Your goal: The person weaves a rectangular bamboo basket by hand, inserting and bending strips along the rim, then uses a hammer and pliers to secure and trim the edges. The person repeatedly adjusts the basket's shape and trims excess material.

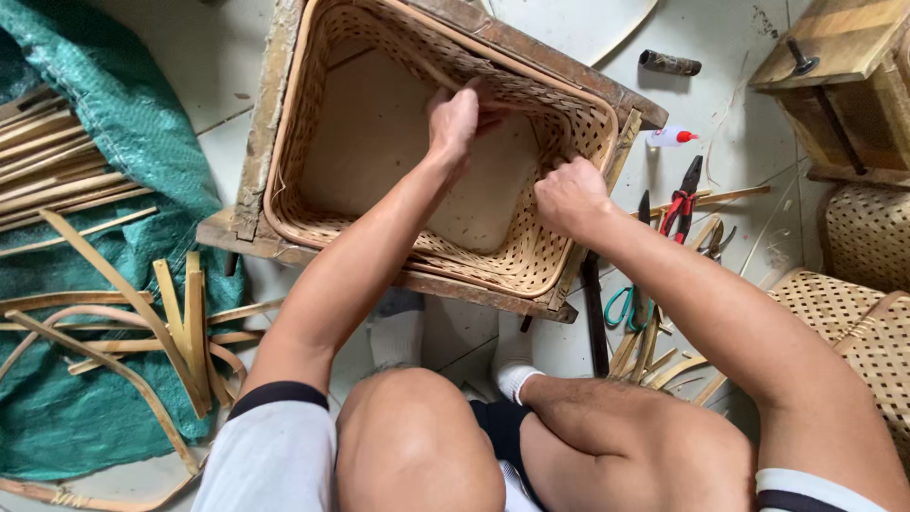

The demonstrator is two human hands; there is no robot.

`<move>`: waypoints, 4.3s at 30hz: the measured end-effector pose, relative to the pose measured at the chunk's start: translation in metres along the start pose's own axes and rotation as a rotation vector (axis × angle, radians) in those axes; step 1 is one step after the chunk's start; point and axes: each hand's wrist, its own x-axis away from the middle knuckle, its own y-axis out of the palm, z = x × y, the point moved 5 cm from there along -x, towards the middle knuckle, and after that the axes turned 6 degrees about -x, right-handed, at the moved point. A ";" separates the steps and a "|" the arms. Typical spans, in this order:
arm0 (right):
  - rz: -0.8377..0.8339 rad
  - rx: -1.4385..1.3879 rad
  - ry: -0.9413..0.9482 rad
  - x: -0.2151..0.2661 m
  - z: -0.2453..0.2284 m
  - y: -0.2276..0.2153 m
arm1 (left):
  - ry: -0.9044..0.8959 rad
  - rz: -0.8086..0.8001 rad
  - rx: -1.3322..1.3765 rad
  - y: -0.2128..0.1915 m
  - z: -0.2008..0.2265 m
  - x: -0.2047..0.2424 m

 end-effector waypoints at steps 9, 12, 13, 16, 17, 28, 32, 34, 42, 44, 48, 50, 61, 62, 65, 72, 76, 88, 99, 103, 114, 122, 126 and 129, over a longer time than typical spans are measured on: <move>0.110 0.011 0.038 0.012 -0.001 -0.005 | 0.024 -0.109 -0.021 0.000 0.005 0.001; 0.198 0.004 0.016 0.011 -0.003 -0.003 | -0.003 -0.190 -0.095 0.001 0.006 -0.011; 0.224 -0.004 0.009 0.009 -0.003 -0.003 | -0.012 -0.227 -0.161 -0.002 0.007 -0.014; 0.208 0.022 0.014 0.006 -0.001 0.003 | -0.046 -0.305 -0.321 -0.009 0.009 -0.020; 0.205 0.027 0.009 0.006 -0.002 0.003 | -0.060 -0.315 -0.348 -0.009 0.010 -0.022; 0.303 -1.068 -0.393 0.096 -0.102 -0.020 | -0.108 -0.379 -0.291 -0.003 0.019 -0.019; 0.372 -0.962 -0.405 0.100 -0.106 -0.020 | -0.096 -0.387 -0.171 0.004 0.029 -0.009; 0.419 -0.954 -0.428 0.098 -0.106 -0.018 | -0.152 -0.332 -0.168 0.010 0.040 -0.007; 0.379 -0.920 -0.422 0.095 -0.107 -0.012 | -0.163 -0.414 -0.316 0.016 0.056 -0.009; 0.342 -0.919 -0.409 0.097 -0.106 -0.019 | -0.100 -0.337 -0.940 -0.004 0.067 0.019; 0.737 -0.884 -0.591 0.127 -0.088 -0.049 | 1.104 0.069 -1.229 -0.045 0.124 0.135; 0.886 -0.886 -0.566 0.140 -0.060 -0.059 | 1.441 0.424 -1.429 -0.075 0.158 0.169; 1.267 -0.991 0.098 0.204 0.080 0.000 | 0.924 0.514 -2.110 -0.149 0.154 0.103; 1.307 -1.056 0.177 0.214 0.094 0.020 | 1.013 0.445 -2.031 -0.146 0.155 0.109; 1.030 -1.425 0.547 0.223 0.110 0.093 | 1.358 0.207 -1.763 -0.141 0.158 0.163; 1.117 -1.606 0.032 0.144 -0.019 0.110 | 0.802 0.564 -1.602 -0.191 0.123 0.203; 0.816 -1.754 0.164 0.130 -0.011 0.088 | 0.731 0.695 -1.497 -0.181 0.086 0.240; 1.029 -0.756 -0.560 0.139 -0.123 -0.028 | 1.382 -0.148 -1.936 -0.097 0.018 0.306; 0.992 -0.754 -0.583 0.124 -0.135 -0.020 | 1.364 -0.164 -1.804 -0.108 0.017 0.300; 1.004 -0.735 -0.611 0.116 -0.128 -0.020 | 1.361 -0.120 -1.799 -0.101 0.019 0.299; 1.151 -0.707 -0.393 0.128 -0.054 -0.033 | 1.368 0.030 -1.816 -0.052 0.021 0.268; 1.038 -0.694 -0.346 0.115 -0.060 -0.018 | 1.348 0.087 -1.910 -0.046 0.019 0.269; 1.258 -0.728 -0.403 0.137 -0.046 -0.010 | 1.283 0.035 -1.870 -0.045 0.018 0.265; 1.388 -1.004 -0.215 0.164 -0.007 0.046 | 1.337 0.110 -1.883 -0.044 0.016 0.269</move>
